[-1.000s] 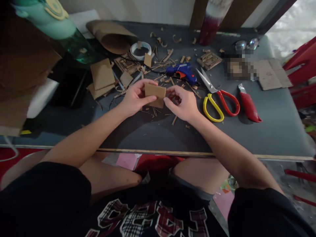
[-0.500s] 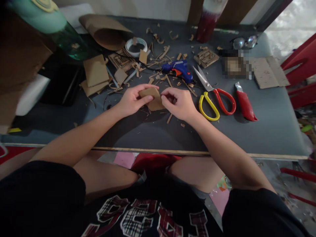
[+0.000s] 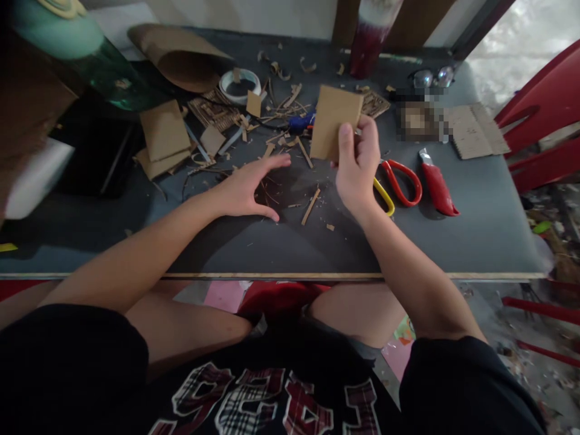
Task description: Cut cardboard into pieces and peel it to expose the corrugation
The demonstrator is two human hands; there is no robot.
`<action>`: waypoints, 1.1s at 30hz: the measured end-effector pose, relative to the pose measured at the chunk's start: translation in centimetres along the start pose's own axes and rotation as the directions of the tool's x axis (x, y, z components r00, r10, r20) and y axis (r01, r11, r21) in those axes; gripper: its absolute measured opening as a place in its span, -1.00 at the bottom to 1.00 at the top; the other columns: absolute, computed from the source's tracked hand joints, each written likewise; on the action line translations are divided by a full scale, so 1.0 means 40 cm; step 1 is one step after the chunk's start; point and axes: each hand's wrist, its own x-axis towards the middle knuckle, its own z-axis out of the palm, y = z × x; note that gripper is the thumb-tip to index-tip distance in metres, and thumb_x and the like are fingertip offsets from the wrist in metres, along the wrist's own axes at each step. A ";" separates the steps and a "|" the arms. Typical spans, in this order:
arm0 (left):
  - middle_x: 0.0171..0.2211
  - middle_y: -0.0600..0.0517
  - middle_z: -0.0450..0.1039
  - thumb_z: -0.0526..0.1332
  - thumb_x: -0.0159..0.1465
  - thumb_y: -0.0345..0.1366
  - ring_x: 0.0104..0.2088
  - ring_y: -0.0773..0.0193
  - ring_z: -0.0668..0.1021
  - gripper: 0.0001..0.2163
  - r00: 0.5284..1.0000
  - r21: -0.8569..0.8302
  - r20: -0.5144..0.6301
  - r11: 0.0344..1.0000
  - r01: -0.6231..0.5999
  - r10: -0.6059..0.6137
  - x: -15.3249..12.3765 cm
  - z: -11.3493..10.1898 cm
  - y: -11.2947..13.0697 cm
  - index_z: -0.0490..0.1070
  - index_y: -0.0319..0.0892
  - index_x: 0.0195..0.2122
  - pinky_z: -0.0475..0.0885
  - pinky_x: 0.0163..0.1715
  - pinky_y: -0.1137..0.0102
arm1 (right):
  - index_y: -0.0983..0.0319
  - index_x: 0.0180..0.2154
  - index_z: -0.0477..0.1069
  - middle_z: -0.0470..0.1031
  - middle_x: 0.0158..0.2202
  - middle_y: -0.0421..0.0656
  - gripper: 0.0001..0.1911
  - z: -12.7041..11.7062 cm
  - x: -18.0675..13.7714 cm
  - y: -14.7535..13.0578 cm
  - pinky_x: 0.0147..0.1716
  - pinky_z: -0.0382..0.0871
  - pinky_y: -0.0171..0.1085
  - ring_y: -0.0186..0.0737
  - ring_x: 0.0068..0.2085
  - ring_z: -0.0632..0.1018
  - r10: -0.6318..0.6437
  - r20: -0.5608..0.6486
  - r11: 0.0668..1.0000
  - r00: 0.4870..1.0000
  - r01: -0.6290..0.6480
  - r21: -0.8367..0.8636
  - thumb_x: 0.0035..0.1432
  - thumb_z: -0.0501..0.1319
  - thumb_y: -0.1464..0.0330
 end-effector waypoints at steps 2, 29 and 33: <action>0.30 -0.18 0.35 0.39 0.28 -0.20 0.31 -0.15 0.38 -0.50 0.999 0.129 -0.034 0.992 -0.004 0.008 0.000 -0.003 -0.003 0.39 -0.08 0.24 0.28 0.30 -0.10 | 0.01 0.13 0.18 0.37 -0.08 -0.04 -0.46 0.002 0.001 0.006 -0.41 0.35 -0.24 -0.13 -0.20 0.51 0.003 -0.106 1.000 0.994 -0.004 -0.012 0.41 -0.31 -0.08; 0.14 -0.21 0.37 0.24 0.35 -0.09 0.06 -0.02 0.53 -0.50 0.992 0.089 -0.063 0.991 -0.100 0.106 -0.011 0.009 0.009 0.34 -0.14 0.27 0.46 0.09 0.09 | 0.13 -0.40 0.29 0.20 -0.65 -0.33 -0.80 0.011 -0.019 -0.005 -0.41 0.23 -0.23 -0.33 -0.58 0.27 -0.145 0.095 0.971 0.985 0.160 -0.176 0.28 0.18 0.24; 0.30 -0.24 0.25 0.28 0.26 0.16 0.29 -0.23 0.35 -0.28 0.999 0.138 0.004 0.989 -0.049 0.049 -0.009 0.014 0.027 0.26 -0.09 0.36 0.27 0.27 -0.08 | 0.15 -0.39 0.34 0.23 -0.65 -0.33 -0.87 0.028 -0.016 0.018 -0.41 0.25 -0.22 -0.33 -0.58 0.30 -0.253 0.156 0.937 0.955 0.282 -0.207 0.22 0.23 0.32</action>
